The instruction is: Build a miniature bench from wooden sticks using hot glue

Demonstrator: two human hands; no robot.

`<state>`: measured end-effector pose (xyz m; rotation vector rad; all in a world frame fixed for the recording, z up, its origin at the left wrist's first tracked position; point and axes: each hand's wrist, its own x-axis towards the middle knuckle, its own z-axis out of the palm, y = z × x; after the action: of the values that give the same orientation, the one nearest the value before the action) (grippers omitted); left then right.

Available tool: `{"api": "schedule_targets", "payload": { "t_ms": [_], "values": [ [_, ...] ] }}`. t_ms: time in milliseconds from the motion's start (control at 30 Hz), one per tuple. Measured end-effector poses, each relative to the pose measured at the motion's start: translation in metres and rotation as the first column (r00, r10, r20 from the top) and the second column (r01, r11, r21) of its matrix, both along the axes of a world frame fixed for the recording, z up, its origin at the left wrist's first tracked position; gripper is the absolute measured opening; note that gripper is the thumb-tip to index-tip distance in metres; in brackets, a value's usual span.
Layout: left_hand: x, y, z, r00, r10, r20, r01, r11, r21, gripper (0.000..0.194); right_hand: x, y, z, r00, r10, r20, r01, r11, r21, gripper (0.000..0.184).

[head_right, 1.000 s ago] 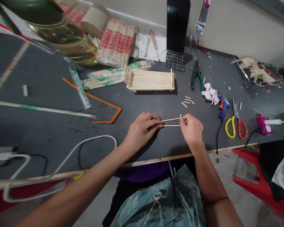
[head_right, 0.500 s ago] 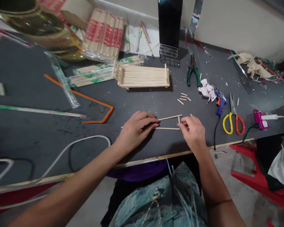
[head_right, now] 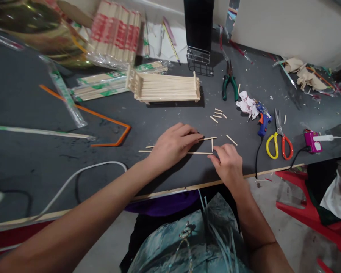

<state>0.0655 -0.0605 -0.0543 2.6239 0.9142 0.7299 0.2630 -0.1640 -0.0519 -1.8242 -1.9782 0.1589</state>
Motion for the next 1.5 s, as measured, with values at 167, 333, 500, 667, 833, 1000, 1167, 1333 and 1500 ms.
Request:
{"api": "schedule_targets", "payload": {
  "t_ms": [167, 333, 500, 667, 833, 1000, 1167, 1333, 1500],
  "values": [
    [-0.007, 0.005, -0.001, 0.995, -0.014, -0.102, 0.018, 0.999, 0.032, 0.025, 0.000, -0.003, 0.001, 1.000, 0.003, 0.001, -0.003, 0.999, -0.034, 0.021],
    [-0.012, 0.003, 0.002, 0.997, -0.004, -0.078, 0.005, 1.000, 0.021, 0.028, 0.001, -0.004, -0.001, 1.000, 0.000, 0.003, 0.000, 0.999, -0.050, 0.022],
    [-0.012, 0.003, 0.002, 0.999, -0.005, -0.040, 0.006, 1.000, 0.009, 0.027, -0.001, -0.003, -0.002, 1.000, -0.008, 0.008, 0.008, 0.999, -0.044, 0.024],
    [-0.012, 0.002, 0.003, 0.999, -0.004, -0.031, 0.004, 1.000, 0.012, 0.027, -0.001, -0.006, 0.004, 0.999, -0.024, -0.030, 0.023, 0.999, -0.047, 0.025],
    [-0.006, 0.000, 0.002, 0.999, 0.029, -0.014, -0.029, 1.000, 0.003, 0.026, -0.006, -0.001, 0.010, 0.992, -0.123, -0.024, 0.122, 0.992, -0.037, 0.034],
    [0.004, 0.001, 0.003, 0.996, 0.052, -0.068, -0.052, 0.999, 0.007, 0.026, -0.011, 0.022, 0.016, 0.983, -0.167, 0.082, 0.179, 0.969, -0.168, 0.027],
    [0.004, 0.004, 0.004, 0.993, 0.051, -0.110, -0.051, 0.999, 0.006, 0.023, -0.014, 0.036, 0.021, 0.978, -0.172, 0.115, 0.198, 0.942, -0.272, 0.025],
    [0.002, 0.006, 0.004, 0.992, 0.018, -0.121, -0.019, 1.000, -0.009, 0.021, -0.017, 0.038, 0.023, 0.975, -0.204, 0.090, 0.222, 0.920, -0.324, 0.026],
    [0.001, 0.008, 0.005, 0.987, -0.009, -0.159, 0.011, 1.000, 0.015, 0.023, -0.016, 0.038, 0.025, 0.974, -0.225, 0.037, 0.224, 0.915, -0.335, 0.025]
  ]
}}
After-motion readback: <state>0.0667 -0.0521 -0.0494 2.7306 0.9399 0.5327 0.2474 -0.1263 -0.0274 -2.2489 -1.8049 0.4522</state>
